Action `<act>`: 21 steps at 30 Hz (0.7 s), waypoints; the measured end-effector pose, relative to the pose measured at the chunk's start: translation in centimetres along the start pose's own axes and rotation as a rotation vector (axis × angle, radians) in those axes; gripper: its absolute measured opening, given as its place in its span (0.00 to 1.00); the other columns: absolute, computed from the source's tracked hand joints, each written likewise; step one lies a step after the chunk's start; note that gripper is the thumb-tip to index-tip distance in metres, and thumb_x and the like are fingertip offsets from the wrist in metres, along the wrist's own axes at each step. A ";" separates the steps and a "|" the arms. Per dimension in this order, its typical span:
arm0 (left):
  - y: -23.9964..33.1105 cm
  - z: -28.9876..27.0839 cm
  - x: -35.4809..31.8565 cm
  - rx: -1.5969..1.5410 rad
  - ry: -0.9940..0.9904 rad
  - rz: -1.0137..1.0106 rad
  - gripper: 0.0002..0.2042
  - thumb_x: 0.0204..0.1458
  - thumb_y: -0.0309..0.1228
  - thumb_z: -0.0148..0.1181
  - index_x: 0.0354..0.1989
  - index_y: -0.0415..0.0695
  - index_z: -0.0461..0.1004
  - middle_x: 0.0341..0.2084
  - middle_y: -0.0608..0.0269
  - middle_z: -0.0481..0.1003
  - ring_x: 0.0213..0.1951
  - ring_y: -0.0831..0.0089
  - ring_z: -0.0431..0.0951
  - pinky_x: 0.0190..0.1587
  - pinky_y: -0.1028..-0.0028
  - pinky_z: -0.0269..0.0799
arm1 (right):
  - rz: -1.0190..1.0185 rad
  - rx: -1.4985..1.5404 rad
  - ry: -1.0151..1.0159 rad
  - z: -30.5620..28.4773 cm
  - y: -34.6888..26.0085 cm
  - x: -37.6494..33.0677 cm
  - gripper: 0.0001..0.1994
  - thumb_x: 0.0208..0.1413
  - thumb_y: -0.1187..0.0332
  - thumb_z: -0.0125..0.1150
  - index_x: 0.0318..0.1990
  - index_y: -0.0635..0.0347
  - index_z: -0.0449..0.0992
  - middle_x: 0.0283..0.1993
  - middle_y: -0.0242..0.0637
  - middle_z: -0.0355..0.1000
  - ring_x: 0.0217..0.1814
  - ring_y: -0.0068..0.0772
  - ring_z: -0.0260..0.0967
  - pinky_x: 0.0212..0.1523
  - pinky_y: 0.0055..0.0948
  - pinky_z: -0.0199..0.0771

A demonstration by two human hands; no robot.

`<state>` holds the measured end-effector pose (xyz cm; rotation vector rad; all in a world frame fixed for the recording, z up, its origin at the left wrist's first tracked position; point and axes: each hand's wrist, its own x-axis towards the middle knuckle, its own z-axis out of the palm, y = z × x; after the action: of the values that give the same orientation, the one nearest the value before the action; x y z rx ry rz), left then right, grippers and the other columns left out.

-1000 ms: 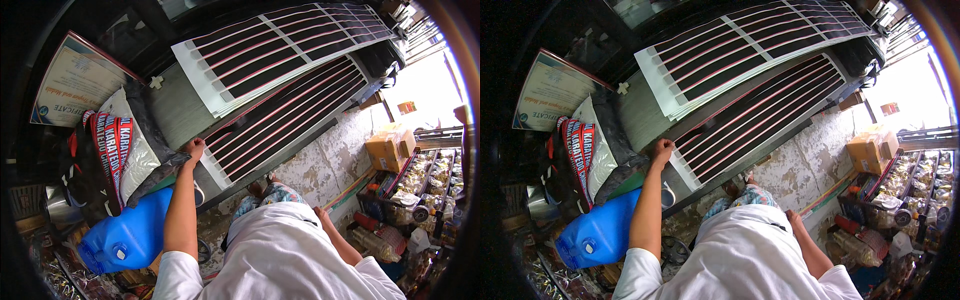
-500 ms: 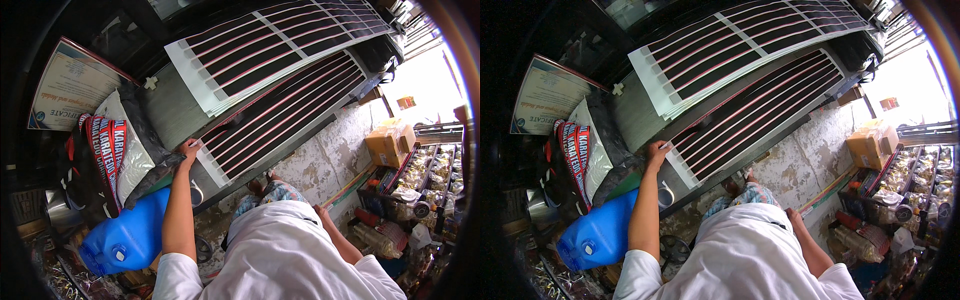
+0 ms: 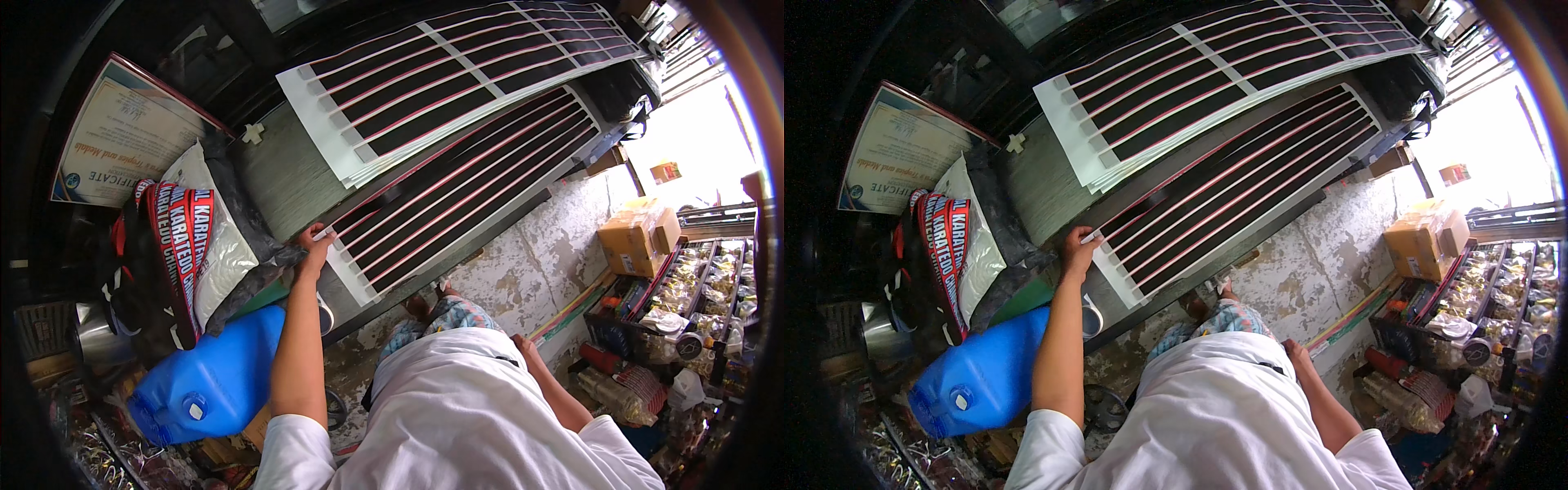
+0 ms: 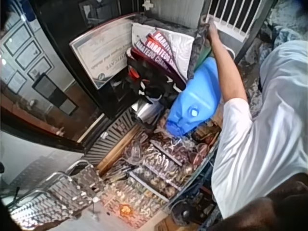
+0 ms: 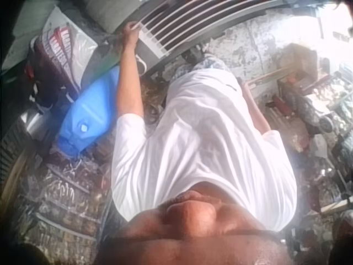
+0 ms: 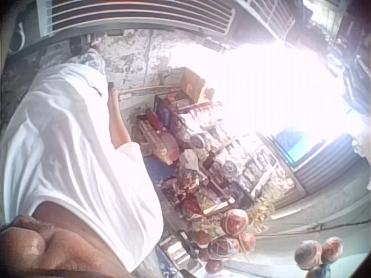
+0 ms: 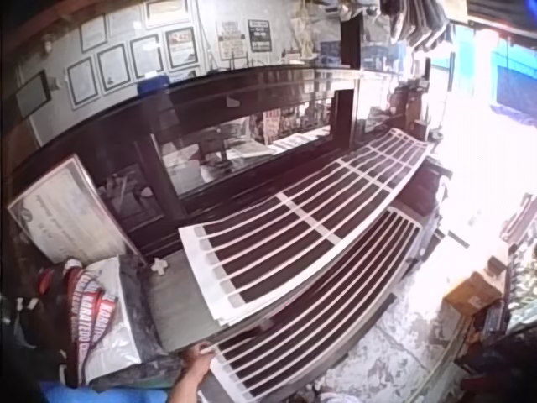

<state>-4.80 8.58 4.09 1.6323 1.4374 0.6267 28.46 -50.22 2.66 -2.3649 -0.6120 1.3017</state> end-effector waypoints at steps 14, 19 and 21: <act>3.4 4.8 -16.0 -0.090 -0.020 -0.433 0.17 0.52 0.18 0.76 0.50 0.36 0.81 0.47 0.53 0.86 0.47 0.64 0.87 0.52 0.64 0.80 | 0.065 -0.059 -0.014 1.5 2.2 0.5 0.19 0.66 0.54 0.61 0.54 0.58 0.83 0.47 0.62 0.83 0.51 0.63 0.84 0.49 0.52 0.80; 2.3 5.1 -16.2 -0.209 0.007 -0.416 0.17 0.53 0.16 0.72 0.51 0.38 0.81 0.47 0.55 0.86 0.47 0.63 0.87 0.50 0.64 0.81 | 0.037 -0.127 -0.050 0.2 0.8 1.5 0.20 0.67 0.52 0.59 0.54 0.58 0.83 0.48 0.61 0.83 0.54 0.60 0.83 0.51 0.52 0.80; 2.8 5.2 -16.4 -0.295 -0.006 -0.473 0.17 0.54 0.16 0.71 0.53 0.38 0.80 0.46 0.56 0.86 0.47 0.64 0.87 0.48 0.64 0.82 | 0.016 -0.188 -0.062 0.2 1.3 2.2 0.21 0.67 0.51 0.58 0.54 0.58 0.83 0.48 0.61 0.83 0.54 0.60 0.83 0.51 0.52 0.80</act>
<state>-2.56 -8.54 6.40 1.0172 1.5700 0.5259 29.65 -50.11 0.34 -2.4907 -0.7663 1.3837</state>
